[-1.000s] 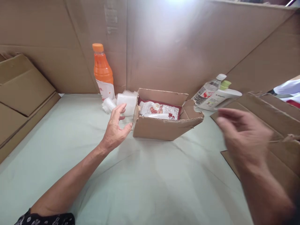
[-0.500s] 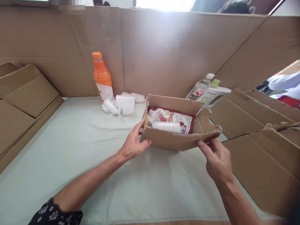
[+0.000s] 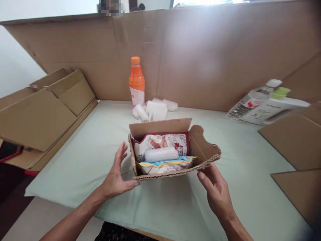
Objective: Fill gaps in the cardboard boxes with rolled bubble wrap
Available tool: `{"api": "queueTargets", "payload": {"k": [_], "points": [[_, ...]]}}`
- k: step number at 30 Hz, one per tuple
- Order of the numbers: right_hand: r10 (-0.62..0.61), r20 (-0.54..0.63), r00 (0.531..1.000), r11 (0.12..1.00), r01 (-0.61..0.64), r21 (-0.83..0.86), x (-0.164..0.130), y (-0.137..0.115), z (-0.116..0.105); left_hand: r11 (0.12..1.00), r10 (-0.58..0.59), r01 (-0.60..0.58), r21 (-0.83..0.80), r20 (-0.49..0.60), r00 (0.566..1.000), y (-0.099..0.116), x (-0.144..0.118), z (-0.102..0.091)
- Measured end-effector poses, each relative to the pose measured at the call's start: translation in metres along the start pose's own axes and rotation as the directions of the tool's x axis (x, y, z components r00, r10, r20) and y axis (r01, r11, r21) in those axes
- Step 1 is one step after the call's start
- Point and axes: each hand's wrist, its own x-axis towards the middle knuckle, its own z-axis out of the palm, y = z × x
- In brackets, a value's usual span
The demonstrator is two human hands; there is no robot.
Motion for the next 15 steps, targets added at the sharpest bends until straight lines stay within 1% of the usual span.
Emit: {"api": "queueTargets", "payload": {"k": [3, 4, 5, 7, 8, 10, 11, 13, 15], "points": [[0.035, -0.033, 0.999, 0.997, -0.037, -0.062, -0.009, 0.013, 0.008, 0.995, 0.054, -0.045, -0.093, 0.102, 0.993, -0.007, 0.022, 0.006], [0.034, -0.039, 0.999, 0.996, -0.037, -0.076, -0.009, 0.014, 0.012, 0.992, 0.06, -0.048, -0.113, 0.104, 0.993, -0.009, 0.025, 0.008], [0.031, -0.035, 0.999, 0.996, -0.034, -0.086, -0.006, 0.013, 0.016, 0.992, 0.06, -0.05, -0.119, 0.083, 0.995, -0.01, 0.025, 0.009], [0.02, 0.02, 1.0, 0.996, -0.018, -0.09, 0.005, 0.01, 0.029, 0.995, 0.036, -0.036, -0.088, 0.005, 0.999, -0.013, 0.017, 0.005], [0.007, 0.061, 0.998, 0.997, -0.002, -0.079, 0.013, 0.009, 0.038, 0.998, 0.007, -0.01, -0.064, -0.051, 0.999, -0.015, 0.01, 0.001], [-0.044, 0.14, 0.989, 0.999, 0.047, -0.02, 0.03, 0.008, 0.065, 0.997, -0.075, 0.074, -0.014, -0.192, 0.978, -0.02, -0.006, -0.013], [-0.072, 0.168, 0.983, 0.997, 0.07, 0.02, 0.037, 0.008, 0.081, 0.992, -0.121, 0.128, 0.009, -0.269, 0.955, -0.024, -0.013, -0.023], [-0.104, 0.217, 0.971, 0.993, 0.089, 0.075, 0.048, 0.009, 0.115, 0.974, -0.186, 0.223, 0.041, -0.418, 0.889, -0.033, -0.021, -0.047], [-0.112, 0.285, 0.952, 0.993, 0.097, 0.067, 0.052, 0.009, 0.142, 0.959, -0.209, 0.277, 0.054, -0.526, 0.825, -0.044, -0.018, -0.075]]}}
